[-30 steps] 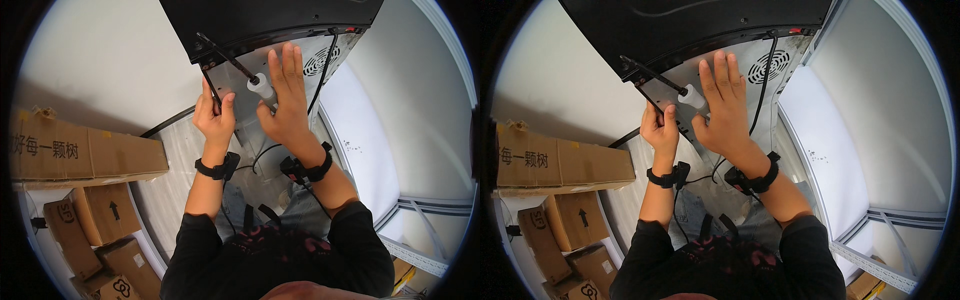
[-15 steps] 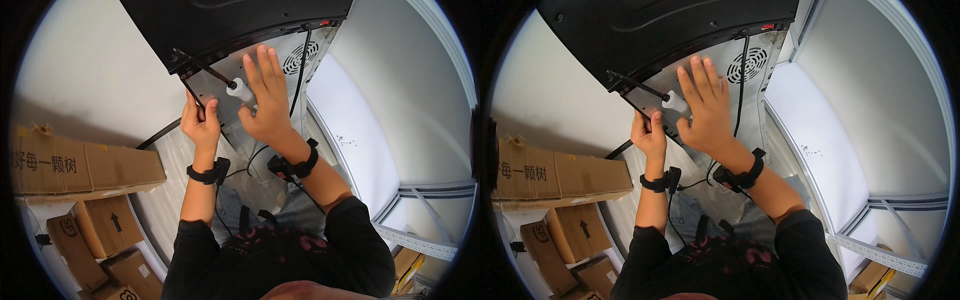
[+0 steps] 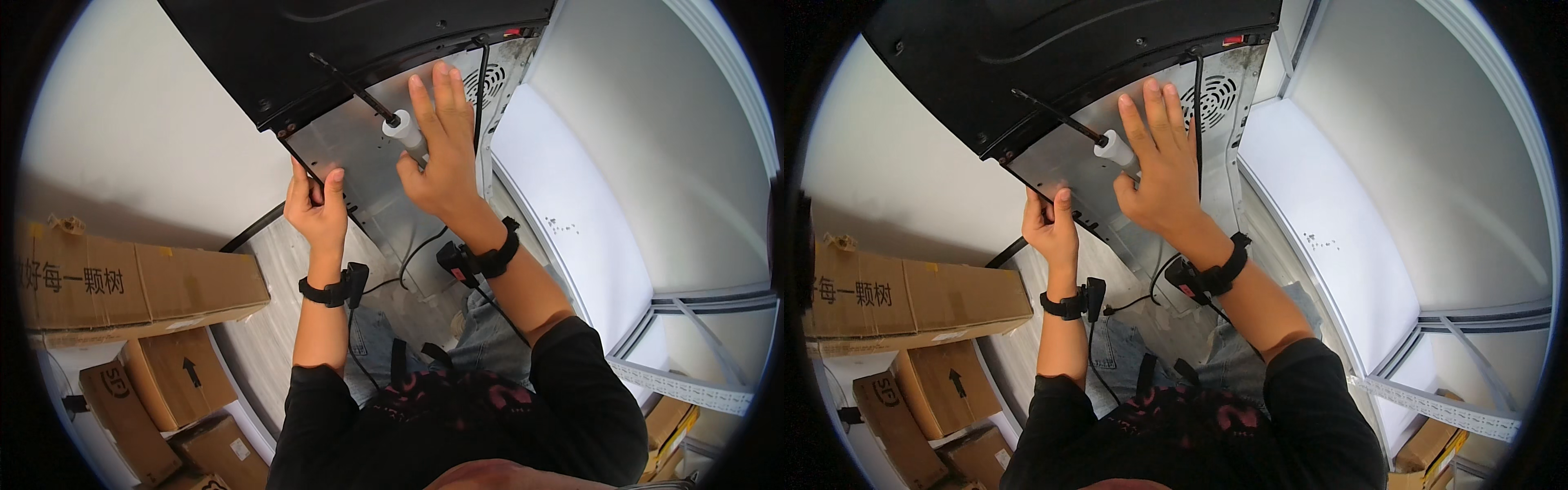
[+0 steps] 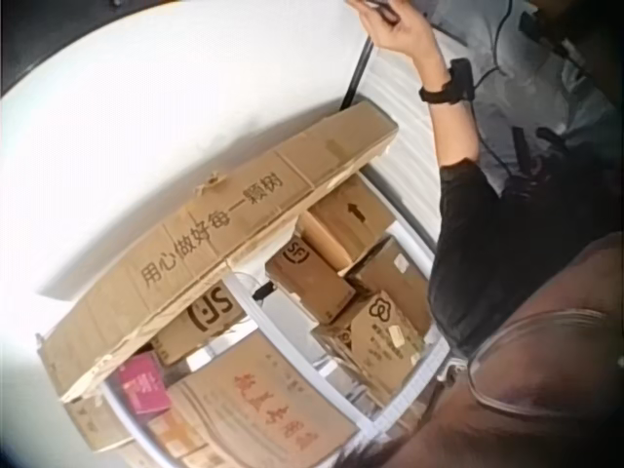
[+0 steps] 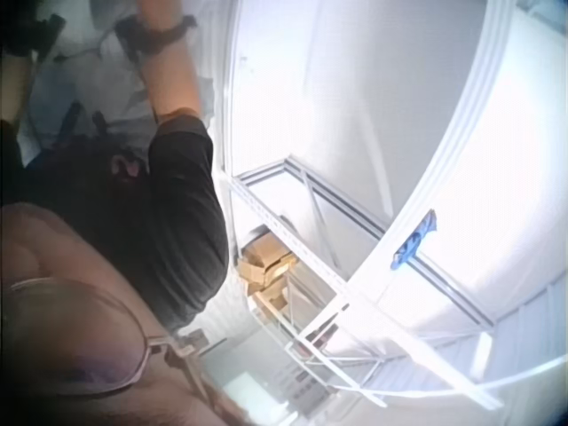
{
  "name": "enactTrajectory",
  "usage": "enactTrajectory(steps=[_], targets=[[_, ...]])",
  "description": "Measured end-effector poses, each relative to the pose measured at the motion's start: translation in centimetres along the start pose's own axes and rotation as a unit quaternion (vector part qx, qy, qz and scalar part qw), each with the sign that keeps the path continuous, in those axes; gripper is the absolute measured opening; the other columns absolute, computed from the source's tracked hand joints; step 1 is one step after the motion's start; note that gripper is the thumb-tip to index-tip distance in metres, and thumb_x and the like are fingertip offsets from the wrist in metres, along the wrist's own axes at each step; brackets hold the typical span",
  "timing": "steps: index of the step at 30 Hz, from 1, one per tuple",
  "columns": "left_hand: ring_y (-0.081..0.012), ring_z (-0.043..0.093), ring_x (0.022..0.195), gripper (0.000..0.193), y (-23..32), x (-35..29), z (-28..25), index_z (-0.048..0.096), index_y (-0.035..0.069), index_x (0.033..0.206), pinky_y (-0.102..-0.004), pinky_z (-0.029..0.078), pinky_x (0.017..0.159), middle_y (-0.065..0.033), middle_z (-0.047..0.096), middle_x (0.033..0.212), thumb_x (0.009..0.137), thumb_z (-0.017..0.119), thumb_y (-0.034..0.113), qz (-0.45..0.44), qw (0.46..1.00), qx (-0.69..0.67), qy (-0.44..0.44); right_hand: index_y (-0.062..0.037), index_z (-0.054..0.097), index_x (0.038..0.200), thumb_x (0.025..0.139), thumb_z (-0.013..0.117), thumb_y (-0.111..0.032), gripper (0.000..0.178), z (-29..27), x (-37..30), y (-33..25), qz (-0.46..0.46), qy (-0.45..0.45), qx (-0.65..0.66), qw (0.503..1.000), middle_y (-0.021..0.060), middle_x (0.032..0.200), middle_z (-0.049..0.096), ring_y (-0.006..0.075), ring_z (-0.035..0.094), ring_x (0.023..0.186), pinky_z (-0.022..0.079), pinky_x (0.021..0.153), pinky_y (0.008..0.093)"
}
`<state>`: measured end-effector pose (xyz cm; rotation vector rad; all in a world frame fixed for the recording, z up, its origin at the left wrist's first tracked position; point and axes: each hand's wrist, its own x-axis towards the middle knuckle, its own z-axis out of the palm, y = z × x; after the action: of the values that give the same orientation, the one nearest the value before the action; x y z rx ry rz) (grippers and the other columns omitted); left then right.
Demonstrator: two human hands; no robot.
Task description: The person uses a screwdriver to remove screws from the back of a black electronic device, detaches a metal cover, and then reattaches the cover by screwing it back into place. The task involves careful handling of screws and alignment of the cover.
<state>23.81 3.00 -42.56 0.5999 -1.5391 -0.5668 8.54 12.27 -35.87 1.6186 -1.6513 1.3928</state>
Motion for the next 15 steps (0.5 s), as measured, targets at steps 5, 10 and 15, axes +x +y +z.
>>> enactTrajectory(steps=[5,10,15], targets=[[-0.0042,0.027,0.058,0.048,0.3,0.1,-0.1,0.054,-0.001,0.128,-0.0178,0.026,0.051,0.0076,0.031,0.066,0.084,0.070,0.010,-0.008,1.000,0.005,-0.021,-0.0077,0.041,0.140,0.061,0.053,-0.003,0.080,-0.5,-0.1,0.0,0.011,-0.013,-0.024,1.000,0.0202,0.149,0.029,0.0396,0.023,0.139,0.022,0.107,0.0544],[-0.0077,0.030,0.051,0.056,0.3,-1.8,0.4,0.055,-0.003,0.126,-0.0221,0.024,0.047,0.0030,0.034,0.057,0.077,0.077,0.013,0.047,0.996,0.015,0.071,-0.0075,0.041,0.140,0.061,0.053,-0.003,0.080,-0.7,-0.1,-0.2,0.016,-0.030,-0.034,0.999,0.0201,0.149,0.029,0.0409,0.024,0.138,0.021,0.107,0.0541],[-0.0066,0.032,0.054,0.043,0.4,-3.9,-0.5,0.058,-0.001,0.120,-0.0209,0.027,0.049,0.0038,0.036,0.061,0.080,0.073,0.008,0.051,0.995,0.071,0.057,-0.0095,0.038,0.142,0.063,0.055,-0.004,0.081,-0.9,-0.4,0.4,0.002,-0.029,0.030,0.999,0.0204,0.151,0.024,0.0425,0.018,0.140,0.019,0.107,0.0564]])
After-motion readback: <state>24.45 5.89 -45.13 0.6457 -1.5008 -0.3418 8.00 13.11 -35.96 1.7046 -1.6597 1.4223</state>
